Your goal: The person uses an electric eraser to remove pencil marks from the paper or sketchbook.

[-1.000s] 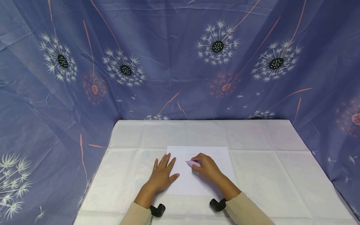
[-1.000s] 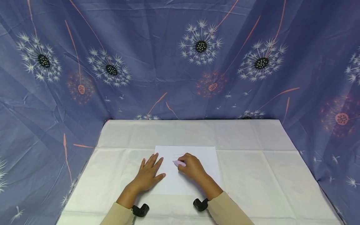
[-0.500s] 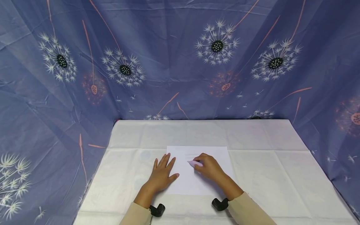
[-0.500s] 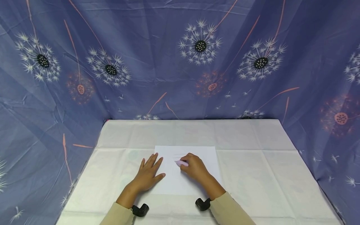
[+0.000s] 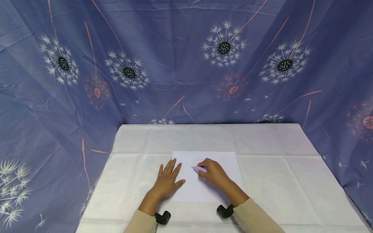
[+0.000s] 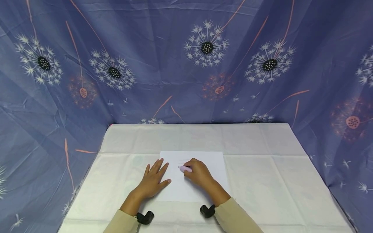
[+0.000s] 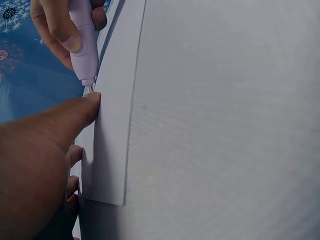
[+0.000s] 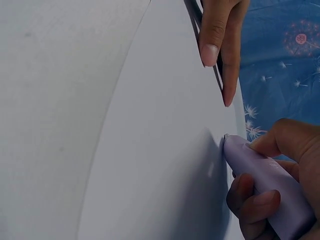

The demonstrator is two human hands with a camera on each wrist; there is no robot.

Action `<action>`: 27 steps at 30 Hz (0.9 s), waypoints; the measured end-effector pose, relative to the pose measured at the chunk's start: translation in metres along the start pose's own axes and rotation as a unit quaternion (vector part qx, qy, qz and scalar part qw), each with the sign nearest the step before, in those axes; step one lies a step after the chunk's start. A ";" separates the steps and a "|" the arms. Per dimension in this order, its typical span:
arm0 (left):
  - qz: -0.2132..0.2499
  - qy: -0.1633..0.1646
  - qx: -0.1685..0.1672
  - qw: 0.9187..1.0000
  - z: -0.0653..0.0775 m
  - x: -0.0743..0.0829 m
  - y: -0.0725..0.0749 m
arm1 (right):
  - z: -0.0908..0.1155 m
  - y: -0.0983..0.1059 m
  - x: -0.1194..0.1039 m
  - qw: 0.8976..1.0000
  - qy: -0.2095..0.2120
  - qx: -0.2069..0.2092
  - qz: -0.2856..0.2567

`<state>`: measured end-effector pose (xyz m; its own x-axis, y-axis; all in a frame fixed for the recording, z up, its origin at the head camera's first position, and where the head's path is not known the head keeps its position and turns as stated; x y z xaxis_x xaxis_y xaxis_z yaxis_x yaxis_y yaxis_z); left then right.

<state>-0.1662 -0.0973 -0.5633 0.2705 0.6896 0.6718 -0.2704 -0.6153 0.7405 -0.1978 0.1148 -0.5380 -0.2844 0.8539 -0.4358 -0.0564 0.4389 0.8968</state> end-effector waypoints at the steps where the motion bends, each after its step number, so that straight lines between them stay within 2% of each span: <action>1: 0.002 -0.001 0.001 1.000 0.000 0.000 0.000 | 0.000 0.000 0.001 1.000 -0.004 -0.001 0.005; 6: 0.000 0.002 0.002 1.000 0.000 0.001 0.001 | 0.004 0.003 0.007 1.000 -0.017 0.000 0.009; 11: -0.001 -0.001 0.000 1.000 0.000 0.002 0.002 | 0.007 0.011 0.012 1.000 -0.022 0.007 -0.012; 21: 0.013 -0.007 0.002 1.000 0.001 0.002 0.001 | 0.013 0.025 0.032 0.997 -0.068 -0.004 -0.032; 27: 0.010 -0.004 0.000 1.000 0.000 0.000 0.000 | 0.016 0.032 0.042 0.998 -0.064 -0.001 -0.029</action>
<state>-0.1664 -0.0971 -0.5629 0.2731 0.6743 0.6861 -0.2749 -0.6288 0.7274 -0.1967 0.1689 -0.5292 -0.1553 0.8565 -0.4922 -0.0706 0.4874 0.8703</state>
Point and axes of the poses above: each hand's wrist, its own z-axis away from the middle knuckle, its own y-axis out of the back of the hand, x = y × z, the point moved 5 cm from there along -z, towards the middle knuckle, and after that the axes turned 15 degrees about z, right-handed, at the moved point
